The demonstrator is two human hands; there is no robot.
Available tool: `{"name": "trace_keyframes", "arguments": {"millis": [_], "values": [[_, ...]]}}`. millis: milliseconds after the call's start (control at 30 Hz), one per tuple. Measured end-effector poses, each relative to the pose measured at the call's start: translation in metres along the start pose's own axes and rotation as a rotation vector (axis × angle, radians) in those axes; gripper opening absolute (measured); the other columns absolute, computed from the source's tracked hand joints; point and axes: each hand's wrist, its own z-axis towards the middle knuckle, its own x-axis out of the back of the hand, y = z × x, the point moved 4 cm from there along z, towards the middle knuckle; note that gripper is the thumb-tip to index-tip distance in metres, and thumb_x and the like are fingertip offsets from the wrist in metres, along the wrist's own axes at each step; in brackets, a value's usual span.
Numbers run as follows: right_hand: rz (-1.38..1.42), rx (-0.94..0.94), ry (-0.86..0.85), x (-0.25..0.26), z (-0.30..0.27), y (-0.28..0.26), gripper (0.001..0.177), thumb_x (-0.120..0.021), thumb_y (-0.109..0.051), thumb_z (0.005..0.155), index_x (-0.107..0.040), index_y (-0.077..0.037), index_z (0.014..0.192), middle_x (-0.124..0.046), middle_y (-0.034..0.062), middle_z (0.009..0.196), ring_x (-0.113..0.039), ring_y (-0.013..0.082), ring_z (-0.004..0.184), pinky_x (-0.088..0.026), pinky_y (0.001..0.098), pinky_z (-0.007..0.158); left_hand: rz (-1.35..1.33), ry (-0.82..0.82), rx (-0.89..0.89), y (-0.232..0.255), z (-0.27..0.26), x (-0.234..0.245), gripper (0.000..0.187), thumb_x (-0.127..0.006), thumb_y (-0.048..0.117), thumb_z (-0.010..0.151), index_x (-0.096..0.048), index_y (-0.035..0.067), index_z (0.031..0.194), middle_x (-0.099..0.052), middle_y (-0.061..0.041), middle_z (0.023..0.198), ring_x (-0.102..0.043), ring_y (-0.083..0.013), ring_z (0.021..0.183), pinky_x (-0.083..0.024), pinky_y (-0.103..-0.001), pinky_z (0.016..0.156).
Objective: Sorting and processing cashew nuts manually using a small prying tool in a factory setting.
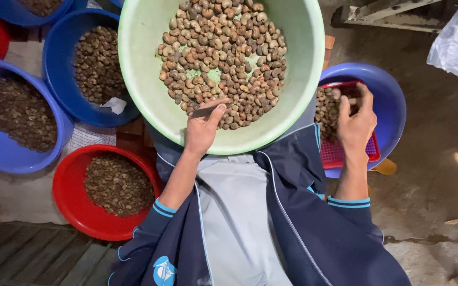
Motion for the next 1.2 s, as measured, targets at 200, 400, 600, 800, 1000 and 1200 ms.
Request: {"name": "trace_keyframes", "arguments": {"millis": [200, 400, 600, 800, 1000, 1200], "values": [[0.082, 0.191, 0.038, -0.004, 0.024, -0.096, 0.019, -0.066, -0.016, 0.109, -0.073, -0.010, 0.126, -0.076, 0.0109, 0.099, -0.074, 0.0324, 0.089, -0.060, 0.0399, 0.073, 0.015, -0.005, 0.003, 0.006, -0.001, -0.003, 0.027, -0.066, 0.021, 0.113, -0.079, 0.003, 0.127, -0.079, -0.027, 0.113, -0.076, -0.0380, 0.112, -0.062, -0.053, 0.097], [-0.391, 0.650, -0.256, -0.162, 0.030, -0.091, 0.016, -0.071, -0.034, 0.094, -0.065, -0.023, 0.104, -0.064, -0.0044, 0.097, -0.072, 0.0196, 0.075, -0.058, 0.0361, 0.062, 0.025, 0.006, 0.017, 0.019, -0.008, -0.001, 0.026, -0.066, 0.021, 0.113, -0.080, 0.004, 0.126, -0.080, -0.027, 0.113, -0.076, -0.0412, 0.111, -0.062, -0.055, 0.096], [-0.565, 0.607, -0.577, -0.233, 0.013, -0.084, 0.016, -0.065, -0.014, 0.092, -0.068, -0.004, 0.105, -0.062, 0.0257, 0.113, -0.071, 0.0445, 0.092, -0.058, 0.0546, 0.064, 0.044, 0.072, -0.020, 0.022, -0.015, 0.004, 0.023, -0.069, 0.017, 0.109, -0.081, 0.003, 0.122, -0.080, -0.027, 0.113, -0.077, -0.0378, 0.108, -0.063, -0.053, 0.091], [-0.420, 0.543, -0.628, -0.230, 0.016, -0.084, 0.011, -0.067, -0.012, 0.089, -0.066, -0.003, 0.096, -0.062, 0.0200, 0.098, -0.070, 0.0414, 0.087, -0.057, 0.0512, 0.064, 0.056, 0.055, -0.043, 0.018, -0.013, 0.003, 0.023, -0.068, 0.016, 0.110, -0.081, 0.003, 0.124, -0.080, -0.024, 0.114, -0.077, -0.0384, 0.108, -0.065, -0.052, 0.090], [0.123, 0.298, -0.812, -0.155, 0.015, -0.137, 0.019, -0.062, -0.018, 0.096, -0.060, -0.002, 0.105, -0.065, 0.0208, 0.092, -0.069, 0.0457, 0.086, -0.056, 0.0569, 0.071, 0.079, 0.024, -0.168, 0.020, -0.007, 0.011, 0.028, -0.057, 0.017, 0.118, -0.073, 0.004, 0.137, -0.073, -0.021, 0.134, -0.064, -0.0376, 0.135, -0.057, -0.058, 0.106], [0.534, 0.110, -0.798, -0.129, 0.005, -0.168, 0.025, -0.062, -0.010, 0.101, -0.063, 0.001, 0.123, -0.072, 0.0234, 0.102, -0.071, 0.0371, 0.074, -0.057, 0.0482, 0.064, 0.022, -0.045, -0.263, 0.027, 0.003, 0.001, 0.026, -0.055, 0.012, 0.118, -0.070, 0.004, 0.138, -0.068, -0.019, 0.140, -0.060, -0.0391, 0.140, -0.054, -0.060, 0.114]]}}
